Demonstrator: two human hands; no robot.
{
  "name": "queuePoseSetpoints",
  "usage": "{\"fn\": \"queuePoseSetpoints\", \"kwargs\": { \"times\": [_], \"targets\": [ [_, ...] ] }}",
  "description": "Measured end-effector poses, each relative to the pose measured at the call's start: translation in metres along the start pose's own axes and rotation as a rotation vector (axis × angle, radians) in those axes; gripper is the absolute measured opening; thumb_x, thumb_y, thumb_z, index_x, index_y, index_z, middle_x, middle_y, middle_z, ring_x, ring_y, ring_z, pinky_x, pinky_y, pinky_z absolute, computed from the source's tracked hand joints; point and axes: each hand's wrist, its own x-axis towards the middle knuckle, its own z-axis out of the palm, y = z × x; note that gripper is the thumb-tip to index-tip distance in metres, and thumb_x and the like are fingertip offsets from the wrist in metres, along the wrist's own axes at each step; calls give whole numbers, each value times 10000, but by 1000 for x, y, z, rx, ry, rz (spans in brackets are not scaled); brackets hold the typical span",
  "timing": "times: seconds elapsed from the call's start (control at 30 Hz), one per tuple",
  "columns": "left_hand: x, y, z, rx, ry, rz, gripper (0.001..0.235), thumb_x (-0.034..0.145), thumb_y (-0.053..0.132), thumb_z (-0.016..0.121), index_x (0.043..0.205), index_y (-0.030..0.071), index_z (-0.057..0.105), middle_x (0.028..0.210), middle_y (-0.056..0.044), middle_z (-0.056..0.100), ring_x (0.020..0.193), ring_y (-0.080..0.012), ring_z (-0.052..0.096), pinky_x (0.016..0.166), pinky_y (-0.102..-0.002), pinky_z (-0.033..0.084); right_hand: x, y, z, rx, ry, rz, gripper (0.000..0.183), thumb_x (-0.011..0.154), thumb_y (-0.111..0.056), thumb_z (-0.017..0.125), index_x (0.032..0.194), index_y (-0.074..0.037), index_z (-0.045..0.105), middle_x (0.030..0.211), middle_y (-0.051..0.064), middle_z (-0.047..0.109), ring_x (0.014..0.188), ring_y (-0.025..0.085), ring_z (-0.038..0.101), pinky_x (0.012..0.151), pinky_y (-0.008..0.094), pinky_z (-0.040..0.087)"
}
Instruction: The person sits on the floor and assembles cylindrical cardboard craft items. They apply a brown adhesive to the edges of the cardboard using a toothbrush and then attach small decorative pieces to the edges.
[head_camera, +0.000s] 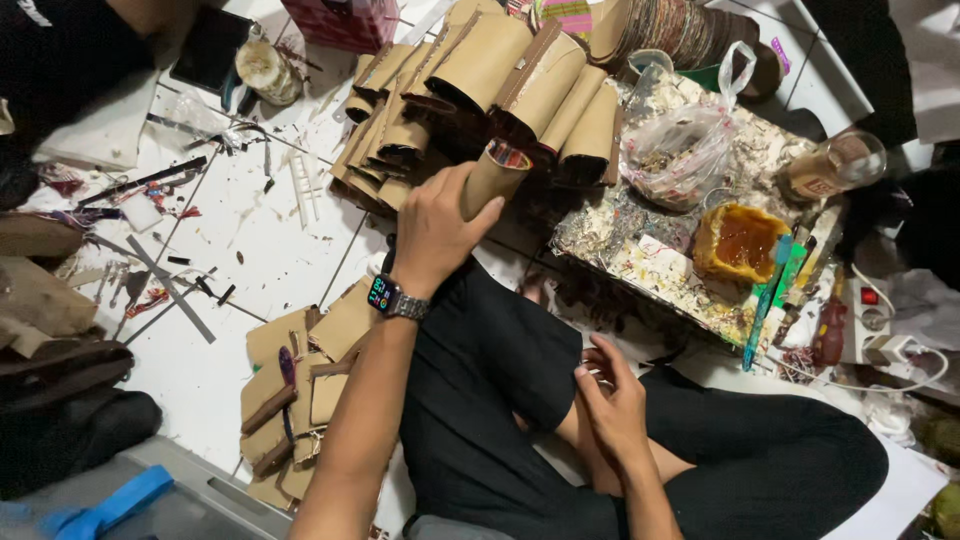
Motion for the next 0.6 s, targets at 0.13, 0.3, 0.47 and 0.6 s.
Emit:
{"fn": "queuePoseSetpoints", "kwargs": {
  "times": [0.13,0.3,0.47,0.6],
  "targets": [
    [-5,-5,25,92,-370,-251,459,945,490,626,1150,81,662,978,-126,717,857,-388,692,653,-529,506,3,8,4,-71,-54,-20,483,910,-205,705,1387,-156,645,1147,63,729,1041,147,696,922,303,513],
    [-3,-11,40,315,-634,-351,450,1017,424,559,918,-9,635,949,-258,695,859,-516,668,691,-604,519,0,4,4,-52,-89,-8,479,904,-205,708,1378,-164,653,1157,76,741,1073,150,691,929,285,505],
    [10,-16,68,273,-771,-473,491,976,461,591,931,-10,722,994,-238,741,976,-486,704,813,-581,548,1,11,4,-40,-145,13,514,897,-215,734,1400,-154,646,1192,120,731,1055,203,696,867,335,554],
    [11,-33,100,443,-754,-393,416,922,406,654,994,15,777,954,-191,772,984,-428,744,830,-565,583,7,15,0,47,-134,17,553,879,-178,787,1409,-103,646,1091,176,732,926,230,712,821,349,599]
  ]
}}
